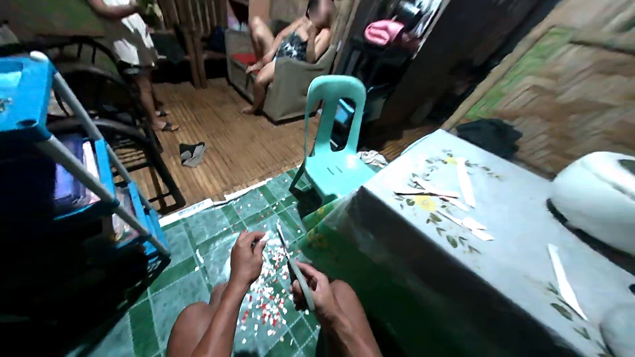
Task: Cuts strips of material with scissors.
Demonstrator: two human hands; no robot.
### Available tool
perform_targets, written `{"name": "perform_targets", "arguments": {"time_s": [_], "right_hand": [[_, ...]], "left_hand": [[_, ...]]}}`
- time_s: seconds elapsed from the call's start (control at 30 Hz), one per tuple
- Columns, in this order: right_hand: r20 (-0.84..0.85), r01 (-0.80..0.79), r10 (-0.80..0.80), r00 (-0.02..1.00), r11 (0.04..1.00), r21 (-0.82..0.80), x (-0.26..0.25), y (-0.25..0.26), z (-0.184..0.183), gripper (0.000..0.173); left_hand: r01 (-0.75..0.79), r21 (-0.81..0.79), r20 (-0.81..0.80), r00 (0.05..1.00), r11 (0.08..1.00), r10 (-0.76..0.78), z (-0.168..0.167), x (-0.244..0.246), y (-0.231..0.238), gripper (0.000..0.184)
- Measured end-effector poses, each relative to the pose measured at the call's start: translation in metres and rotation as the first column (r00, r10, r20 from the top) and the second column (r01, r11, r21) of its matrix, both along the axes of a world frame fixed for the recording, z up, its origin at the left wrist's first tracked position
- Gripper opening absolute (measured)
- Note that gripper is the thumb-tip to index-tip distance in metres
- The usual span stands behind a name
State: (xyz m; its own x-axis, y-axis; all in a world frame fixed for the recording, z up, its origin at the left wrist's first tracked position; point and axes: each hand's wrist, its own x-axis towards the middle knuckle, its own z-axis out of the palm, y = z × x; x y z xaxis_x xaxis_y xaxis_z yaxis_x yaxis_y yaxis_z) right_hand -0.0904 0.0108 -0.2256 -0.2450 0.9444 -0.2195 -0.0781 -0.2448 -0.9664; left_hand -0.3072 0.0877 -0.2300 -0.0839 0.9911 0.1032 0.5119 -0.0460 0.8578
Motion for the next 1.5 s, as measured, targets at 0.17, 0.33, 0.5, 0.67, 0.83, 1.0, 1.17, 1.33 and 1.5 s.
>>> {"name": "perform_targets", "arguments": {"time_s": [0.17,0.33,0.5,0.67,0.83,1.0,1.17,1.33,1.5], "right_hand": [[-0.026,0.008,-0.008,1.0,1.0,-0.016,0.003,-0.002,-0.005,0.062],[-0.043,0.007,-0.009,0.999,0.999,-0.041,0.004,-0.004,-0.005,0.062],[-0.048,-0.016,0.014,0.999,0.999,-0.049,0.004,-0.006,-0.003,0.062],[-0.047,-0.051,0.049,0.998,0.998,-0.048,0.003,-0.006,-0.004,0.062],[-0.068,-0.096,0.096,0.993,0.995,-0.003,0.001,-0.004,-0.009,0.067],[-0.072,-0.114,0.113,0.991,0.994,-0.006,0.0,-0.002,-0.009,0.066],[-0.073,-0.108,0.107,0.992,0.994,-0.014,-0.002,0.0,-0.006,0.065],[-0.089,-0.136,0.135,0.987,0.991,-0.01,-0.001,-0.001,-0.007,0.067],[-0.074,-0.143,0.143,0.987,0.99,0.007,0.001,-0.003,-0.007,0.066]], "left_hand": [[-0.035,-0.011,0.017,0.999,0.999,0.035,-0.003,0.001,-0.002,0.021],[-0.044,0.023,0.028,0.999,0.999,0.043,-0.005,-0.001,-0.004,0.026],[-0.067,0.063,0.059,0.996,0.996,0.063,-0.008,-0.001,-0.004,0.027],[-0.069,0.089,0.079,0.995,0.994,0.062,-0.007,0.001,-0.004,0.028],[-0.086,0.118,0.142,0.988,0.989,0.068,-0.01,0.001,-0.001,0.028],[-0.101,0.11,0.188,0.979,0.989,0.079,-0.008,0.003,0.003,0.028],[-0.107,0.107,0.19,0.978,0.988,0.086,-0.006,0.004,0.004,0.026],[-0.117,0.104,0.215,0.972,0.988,0.092,-0.005,0.004,0.002,0.025],[-0.11,0.117,0.211,0.974,0.987,0.083,-0.004,0.003,0.0,0.024]]}}
